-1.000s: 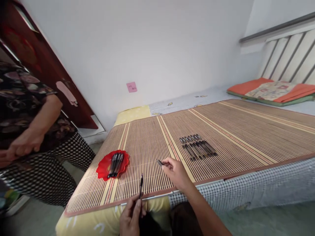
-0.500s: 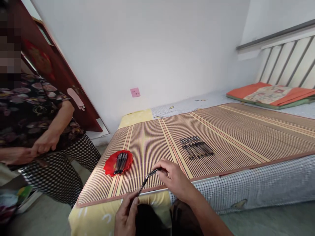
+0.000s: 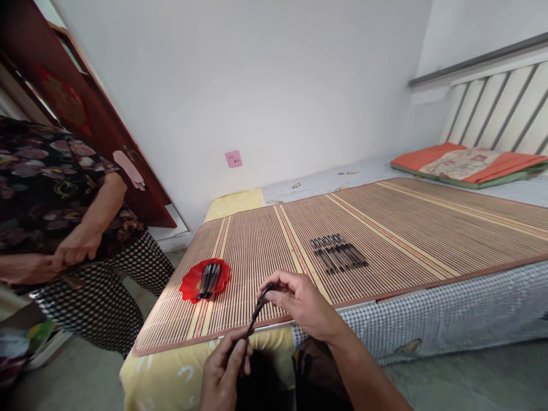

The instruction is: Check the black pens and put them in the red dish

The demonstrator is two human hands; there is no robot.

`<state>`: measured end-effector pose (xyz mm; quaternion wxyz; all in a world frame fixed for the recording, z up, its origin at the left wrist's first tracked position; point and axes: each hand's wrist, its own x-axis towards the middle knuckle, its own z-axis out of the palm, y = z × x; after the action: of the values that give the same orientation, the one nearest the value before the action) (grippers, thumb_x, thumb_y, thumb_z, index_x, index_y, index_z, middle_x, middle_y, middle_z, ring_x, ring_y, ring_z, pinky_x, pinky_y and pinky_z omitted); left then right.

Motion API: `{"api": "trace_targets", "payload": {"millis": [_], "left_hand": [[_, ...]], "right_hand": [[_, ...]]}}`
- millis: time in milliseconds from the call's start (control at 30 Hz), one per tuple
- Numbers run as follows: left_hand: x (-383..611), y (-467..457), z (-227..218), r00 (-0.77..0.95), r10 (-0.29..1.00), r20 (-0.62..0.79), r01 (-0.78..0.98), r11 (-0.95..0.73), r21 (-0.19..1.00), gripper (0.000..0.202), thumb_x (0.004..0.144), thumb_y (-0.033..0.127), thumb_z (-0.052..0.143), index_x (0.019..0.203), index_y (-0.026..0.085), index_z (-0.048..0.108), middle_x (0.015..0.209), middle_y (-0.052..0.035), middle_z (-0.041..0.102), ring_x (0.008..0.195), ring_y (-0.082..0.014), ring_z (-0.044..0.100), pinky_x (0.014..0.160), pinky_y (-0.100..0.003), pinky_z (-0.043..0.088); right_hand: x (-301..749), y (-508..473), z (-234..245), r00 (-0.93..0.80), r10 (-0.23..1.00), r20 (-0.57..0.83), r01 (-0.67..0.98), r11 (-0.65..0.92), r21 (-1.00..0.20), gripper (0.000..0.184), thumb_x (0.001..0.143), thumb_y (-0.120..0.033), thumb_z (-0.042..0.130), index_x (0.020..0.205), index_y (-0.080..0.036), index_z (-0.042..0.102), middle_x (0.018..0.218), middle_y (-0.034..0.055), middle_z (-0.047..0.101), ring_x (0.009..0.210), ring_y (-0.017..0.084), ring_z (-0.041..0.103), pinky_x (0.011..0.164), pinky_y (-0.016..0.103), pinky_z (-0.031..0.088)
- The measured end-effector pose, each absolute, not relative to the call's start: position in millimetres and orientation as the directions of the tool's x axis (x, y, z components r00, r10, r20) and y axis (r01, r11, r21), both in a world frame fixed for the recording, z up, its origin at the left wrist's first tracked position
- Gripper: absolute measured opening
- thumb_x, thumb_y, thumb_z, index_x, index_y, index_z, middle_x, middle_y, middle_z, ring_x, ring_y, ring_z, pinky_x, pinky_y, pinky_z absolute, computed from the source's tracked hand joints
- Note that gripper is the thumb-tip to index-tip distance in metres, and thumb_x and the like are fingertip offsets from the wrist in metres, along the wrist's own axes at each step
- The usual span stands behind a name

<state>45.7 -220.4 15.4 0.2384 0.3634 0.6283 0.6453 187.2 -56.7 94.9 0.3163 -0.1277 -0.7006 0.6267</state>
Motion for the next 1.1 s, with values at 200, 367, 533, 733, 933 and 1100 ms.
{"api": "trace_targets", "payload": {"millis": [200,367,533,733,933,1100], "left_hand": [[46,-214,9,-0.432,0.902,0.009,-0.183,-0.097,0.978,0.043,0.085,0.057,0.074,0.096,0.015,0.076,0.065,0.0007,0.064,0.046,-0.0072,0.052,0.046,-0.019,0.037],[47,-209,5,-0.381,0.923,-0.042,-0.310,-0.084,0.947,0.044,0.080,0.057,0.079,0.090,0.014,0.074,0.062,0.0011,0.063,0.040,-0.0050,0.047,0.041,-0.018,0.032],[47,-210,-1,-0.398,0.916,-0.042,-0.312,-0.092,0.946,0.040,0.081,0.053,0.080,0.089,0.015,0.073,0.065,0.0001,0.066,0.042,-0.0064,0.052,0.043,-0.019,0.033],[37,-212,-13,-0.310,0.948,-0.068,-0.256,-0.015,0.967,0.042,0.084,0.054,0.077,0.096,0.015,0.072,0.071,-0.0065,0.075,0.060,-0.0167,0.068,0.059,-0.025,0.045],[21,-218,-25,-0.478,0.876,-0.072,-0.137,0.006,0.990,0.043,0.077,0.057,0.081,0.085,0.015,0.076,0.076,-0.0086,0.078,0.069,-0.0179,0.063,0.070,-0.028,0.047],[-2,-224,-25,-0.695,0.710,-0.110,-0.103,0.053,0.993,0.048,0.063,0.061,0.086,0.080,0.016,0.079,0.077,-0.0069,0.075,0.076,-0.0222,0.063,0.075,-0.031,0.048]], "right_hand": [[182,-63,87,-0.801,0.538,0.261,-0.265,0.072,-0.961,0.019,0.092,-0.035,0.068,0.098,-0.017,0.069,0.091,0.0050,0.075,0.090,0.018,0.072,0.086,0.033,0.056],[177,-67,75,-0.774,0.580,0.255,-0.263,0.073,-0.962,0.024,0.092,-0.041,0.068,0.093,-0.017,0.067,0.086,0.0040,0.070,0.085,0.018,0.069,0.080,0.031,0.055],[171,-67,64,-0.765,0.608,0.211,-0.237,0.039,-0.971,0.030,0.090,-0.047,0.070,0.090,-0.017,0.065,0.082,0.0020,0.066,0.078,0.017,0.066,0.074,0.031,0.055],[161,-69,32,-0.742,0.659,0.128,-0.164,0.007,-0.986,0.044,0.088,-0.060,0.067,0.098,-0.017,0.067,0.080,0.0042,0.072,0.073,0.018,0.066,0.070,0.030,0.052],[168,-82,-34,-0.677,0.733,0.072,0.005,0.102,-0.995,0.046,0.095,-0.060,0.052,0.105,-0.018,0.067,0.086,0.0078,0.075,0.080,0.023,0.071,0.073,0.033,0.055],[188,-91,-86,-0.638,0.751,0.170,0.165,0.349,-0.922,0.035,0.101,-0.046,0.042,0.099,-0.023,0.068,0.090,0.0082,0.077,0.087,0.024,0.073,0.080,0.034,0.056]]}}
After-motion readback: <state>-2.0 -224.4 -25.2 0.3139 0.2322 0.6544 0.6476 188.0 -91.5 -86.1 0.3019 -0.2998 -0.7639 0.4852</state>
